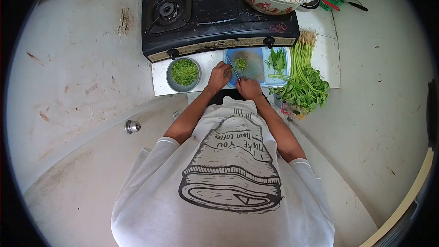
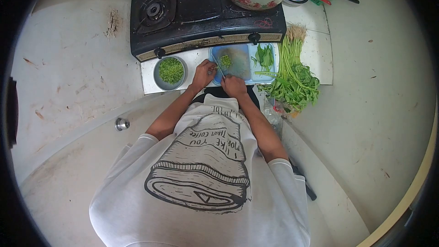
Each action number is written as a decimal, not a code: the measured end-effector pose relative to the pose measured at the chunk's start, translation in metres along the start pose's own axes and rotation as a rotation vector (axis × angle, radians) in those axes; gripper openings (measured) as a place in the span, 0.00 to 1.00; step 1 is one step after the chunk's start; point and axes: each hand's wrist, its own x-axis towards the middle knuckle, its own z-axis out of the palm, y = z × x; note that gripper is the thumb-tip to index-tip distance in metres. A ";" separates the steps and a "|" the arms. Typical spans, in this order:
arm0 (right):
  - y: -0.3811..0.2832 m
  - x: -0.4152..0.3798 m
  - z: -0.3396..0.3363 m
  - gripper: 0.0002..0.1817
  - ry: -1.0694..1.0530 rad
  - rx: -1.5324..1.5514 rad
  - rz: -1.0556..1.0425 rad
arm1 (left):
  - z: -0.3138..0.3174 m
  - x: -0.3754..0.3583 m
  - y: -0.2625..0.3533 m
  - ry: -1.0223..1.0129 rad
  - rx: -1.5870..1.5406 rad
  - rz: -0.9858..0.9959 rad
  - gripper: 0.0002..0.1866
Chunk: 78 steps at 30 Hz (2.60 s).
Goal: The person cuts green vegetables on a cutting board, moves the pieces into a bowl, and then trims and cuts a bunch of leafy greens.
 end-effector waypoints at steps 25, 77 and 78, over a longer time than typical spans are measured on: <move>0.000 0.006 -0.007 0.26 -0.042 -0.003 -0.012 | 0.003 -0.001 -0.002 0.044 -0.035 0.001 0.10; -0.006 0.007 0.000 0.25 -0.041 0.020 -0.019 | 0.001 -0.002 0.003 0.034 -0.058 -0.052 0.08; -0.008 0.010 -0.002 0.25 -0.042 0.032 -0.030 | 0.002 -0.002 0.002 0.036 -0.056 -0.050 0.08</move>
